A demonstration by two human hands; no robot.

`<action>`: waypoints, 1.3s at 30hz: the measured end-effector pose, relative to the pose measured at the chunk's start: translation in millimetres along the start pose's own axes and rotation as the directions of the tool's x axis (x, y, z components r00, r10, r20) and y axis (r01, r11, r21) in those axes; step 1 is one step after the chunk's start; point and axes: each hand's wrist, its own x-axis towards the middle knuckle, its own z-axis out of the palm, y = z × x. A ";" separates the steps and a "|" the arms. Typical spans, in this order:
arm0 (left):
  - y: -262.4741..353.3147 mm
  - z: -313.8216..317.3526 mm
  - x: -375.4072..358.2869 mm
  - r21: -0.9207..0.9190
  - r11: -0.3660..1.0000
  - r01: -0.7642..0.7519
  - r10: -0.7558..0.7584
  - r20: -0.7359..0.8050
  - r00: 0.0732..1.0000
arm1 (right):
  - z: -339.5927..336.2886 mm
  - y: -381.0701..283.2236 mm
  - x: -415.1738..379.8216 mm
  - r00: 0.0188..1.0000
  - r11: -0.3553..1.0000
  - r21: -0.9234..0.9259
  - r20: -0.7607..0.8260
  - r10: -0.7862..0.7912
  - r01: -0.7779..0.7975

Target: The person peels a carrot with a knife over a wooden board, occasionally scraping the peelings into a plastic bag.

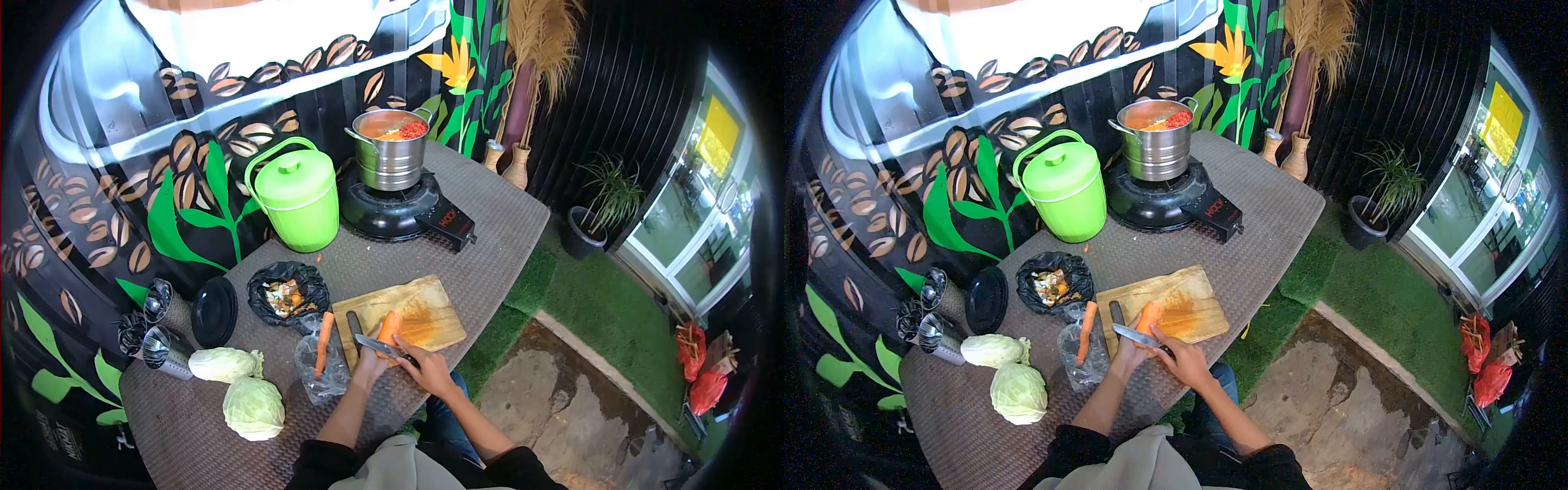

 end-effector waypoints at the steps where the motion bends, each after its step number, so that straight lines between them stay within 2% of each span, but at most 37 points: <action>1: -1.7 -0.5 0.4 -0.010 1.000 0.010 -0.010 -0.030 1.000 | 0.1 2.0 0.7 1.000 1.000 -0.003 0.007 -0.020 0.020; 5: -4.6 0.0 3.3 0.024 1.000 -0.010 0.012 -0.057 0.998 | -1.7 10.7 3.2 0.996 0.996 0.011 -0.003 -0.085 0.085; 7: -2.0 7.5 -0.4 0.035 0.999 0.002 0.001 -0.084 0.996 | -14.1 6.9 6.5 0.984 0.996 0.082 0.179 0.021 -0.036; 11: -1.3 8.5 -3.2 0.013 1.000 0.025 -0.024 -0.081 0.996 | -11.9 17.0 10.0 0.981 0.996 0.087 0.193 -0.033 0.017; 14: -4.4 0.7 -1.3 0.021 1.000 -0.003 0.004 -0.051 0.999 | -15.7 10.6 12.4 0.962 0.999 0.038 0.273 0.019 -0.031; 18: 1.9 8.8 -3.5 0.039 0.999 0.011 -0.007 -0.095 0.995 | -3.6 9.8 10.1 0.980 0.998 -0.055 0.197 -0.017 0.029; 20: 3.3 13.2 -2.9 0.048 0.999 0.004 0.004 -0.164 0.986 | -3.5 4.6 11.5 0.988 0.991 -0.125 0.153 -0.020 0.039; 24: 0.7 -1.7 5.7 0.024 0.999 0.038 -0.033 -0.151 0.988 | 1.8 -1.2 11.0 0.994 0.984 -0.173 0.105 -0.016 0.034; 26: 1.3 -0.1 4.1 0.086 0.996 0.031 -0.019 -0.138 0.990 | 6.5 -1.5 9.2 0.998 0.980 -0.189 0.015 -0.056 0.057; 27: 0.9 0.3 3.5 0.086 0.996 0.031 -0.019 -0.138 0.990 | 4.6 -4.7 10.8 0.998 0.980 -0.189 0.015 -0.056 0.058; 29: -1.0 1.3 1.6 0.077 0.994 0.082 -0.070 -0.140 0.988 | -0.8 -10.3 14.8 0.996 0.977 -0.198 0.030 0.086 -0.079; 30: -1.1 1.3 1.1 0.078 0.994 0.080 -0.068 -0.142 0.987 | -0.7 -7.7 16.5 0.996 0.978 -0.196 0.031 0.084 -0.076; 32: 0.7 1.1 0.7 -0.029 0.999 0.014 -0.017 -0.123 0.992 | -0.6 1.2 19.4 0.997 0.996 -0.083 0.063 -0.038 0.043; 33: 0.3 -2.6 2.6 -0.027 1.000 0.012 -0.015 -0.123 0.992 | -3.8 -0.1 19.4 0.997 0.996 -0.083 0.062 -0.040 0.045; 35: -2.6 -9.7 6.6 0.021 1.000 0.010 -0.008 -0.090 0.996 | -9.9 -2.8 17.4 0.987 0.994 -0.105 0.163 0.005 0.012; 39: 1.9 10.6 -3.4 0.035 0.999 -0.042 0.044 -0.062 0.997 | -7.3 2.6 12.4 0.991 0.993 -0.119 0.134 -0.006 0.022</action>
